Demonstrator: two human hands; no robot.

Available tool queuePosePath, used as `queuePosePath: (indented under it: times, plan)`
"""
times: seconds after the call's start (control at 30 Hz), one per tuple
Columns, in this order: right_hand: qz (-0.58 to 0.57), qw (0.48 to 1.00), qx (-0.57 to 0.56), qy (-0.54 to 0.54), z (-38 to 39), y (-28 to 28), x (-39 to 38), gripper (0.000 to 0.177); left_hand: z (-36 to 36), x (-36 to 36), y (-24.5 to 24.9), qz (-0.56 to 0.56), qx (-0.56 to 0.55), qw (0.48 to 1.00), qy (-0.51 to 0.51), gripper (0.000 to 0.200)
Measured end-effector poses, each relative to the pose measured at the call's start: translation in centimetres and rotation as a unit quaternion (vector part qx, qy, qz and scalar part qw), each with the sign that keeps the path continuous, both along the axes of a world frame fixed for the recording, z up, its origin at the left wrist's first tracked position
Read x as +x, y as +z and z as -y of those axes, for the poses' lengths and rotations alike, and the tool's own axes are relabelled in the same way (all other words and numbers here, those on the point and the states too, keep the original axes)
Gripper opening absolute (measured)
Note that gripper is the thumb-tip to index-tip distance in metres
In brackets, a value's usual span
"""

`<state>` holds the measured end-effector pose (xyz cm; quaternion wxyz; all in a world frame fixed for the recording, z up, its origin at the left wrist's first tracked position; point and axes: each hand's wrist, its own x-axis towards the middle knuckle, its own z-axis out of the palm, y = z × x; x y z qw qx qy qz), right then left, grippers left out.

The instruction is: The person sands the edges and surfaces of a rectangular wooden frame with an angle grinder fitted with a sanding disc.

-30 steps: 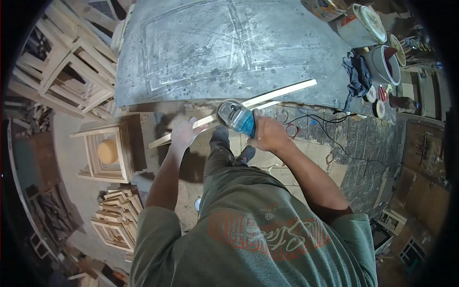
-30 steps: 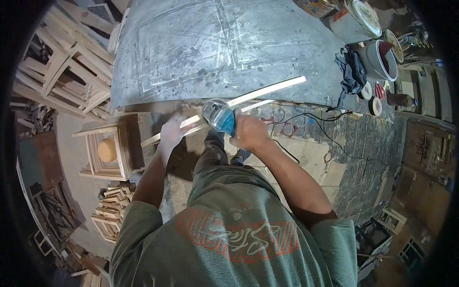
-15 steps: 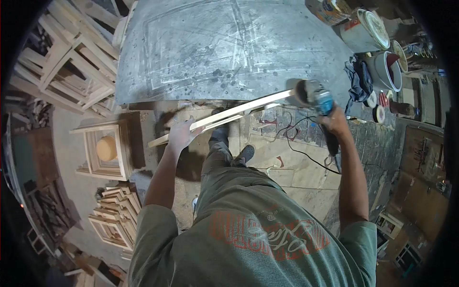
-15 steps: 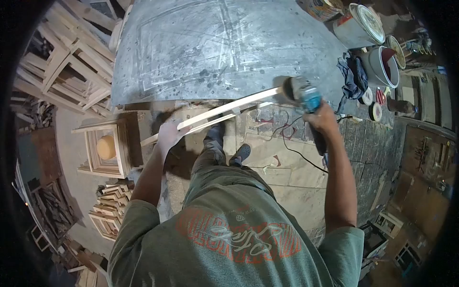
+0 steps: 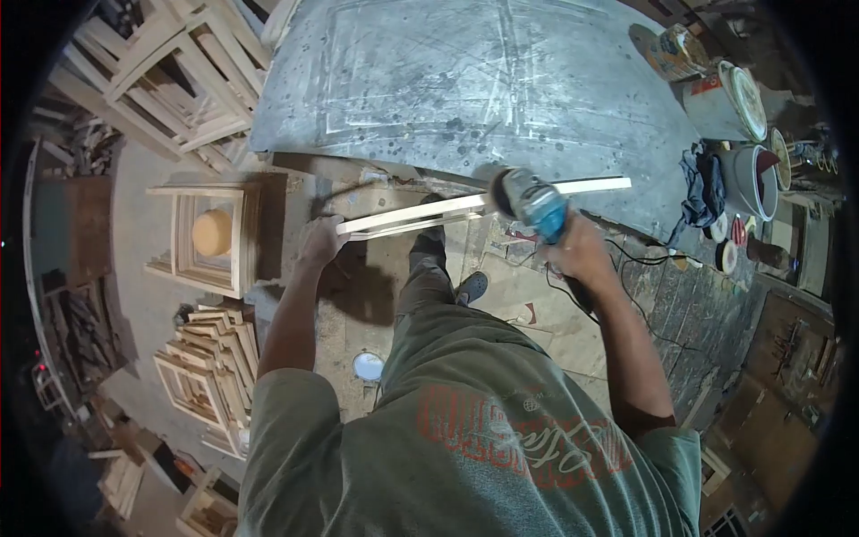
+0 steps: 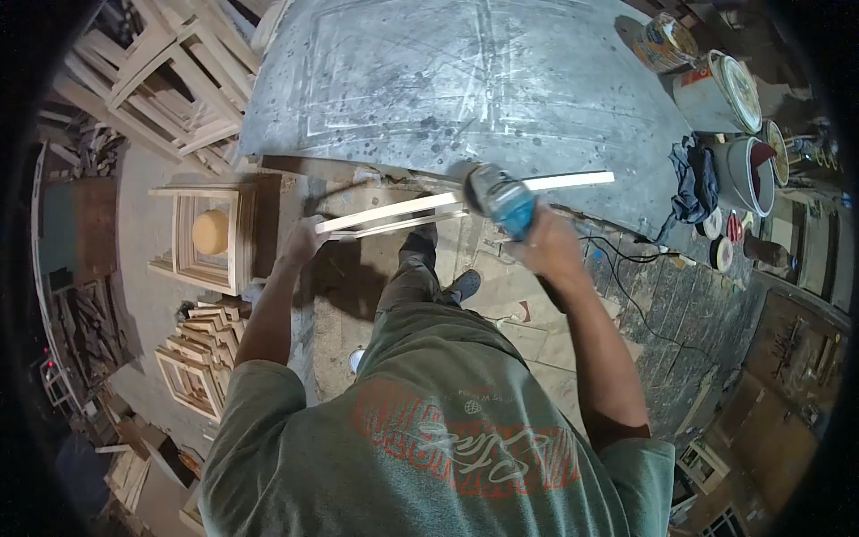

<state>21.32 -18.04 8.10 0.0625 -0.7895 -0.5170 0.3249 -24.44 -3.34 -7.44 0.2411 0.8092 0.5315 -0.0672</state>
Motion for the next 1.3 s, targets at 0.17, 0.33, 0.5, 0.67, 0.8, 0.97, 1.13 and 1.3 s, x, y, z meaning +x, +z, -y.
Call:
queuePosePath:
  times: [0.17, 0.33, 0.5, 0.67, 0.8, 0.97, 1.13, 1.3]
  plan:
    - [0.005, 0.991, -0.079, 0.11, -4.3, 0.2, -7.2, 0.071, 0.0, -1.2, -2.8, -0.019, -0.001, 1.0, -0.007, 0.024]
    - [-0.021, 0.973, -0.099, 0.207, -6.1, 0.5, -13.1, 0.075, 0.5, 0.2, 0.1, -0.031, 0.027, 0.999, 0.0, 0.026]
    - [-0.044, 0.967, -0.085, 0.236, -5.8, -0.2, -14.3, 0.078, 1.2, -0.3, -0.8, -0.007, 0.074, 0.997, -0.008, 0.024]
    - [-0.024, 0.982, -0.089, 0.166, -4.6, -0.1, -9.7, 0.082, 1.3, -1.8, -4.7, -0.002, 0.049, 0.999, -0.012, 0.024]
    - [0.02, 0.99, -0.068, 0.123, -3.1, 0.7, -5.3, 0.08, 1.0, -1.2, -4.1, -0.021, 0.033, 0.999, -0.008, 0.022]
    - [0.002, 0.999, -0.034, 0.026, -0.8, 2.3, -1.3, 0.077, 0.9, -1.1, -3.9, -0.009, 0.02, 1.0, -0.005, 0.022]
    - [0.009, 0.999, 0.017, -0.045, 2.8, -0.1, 4.9, 0.078, 1.1, -0.2, -1.8, 0.005, 0.015, 1.0, 0.0, 0.019]
    - [-0.002, 1.0, 0.017, -0.016, 1.8, -0.7, 1.4, 0.079, 1.1, 0.6, 0.4, -0.052, 0.01, 0.999, -0.007, 0.023]
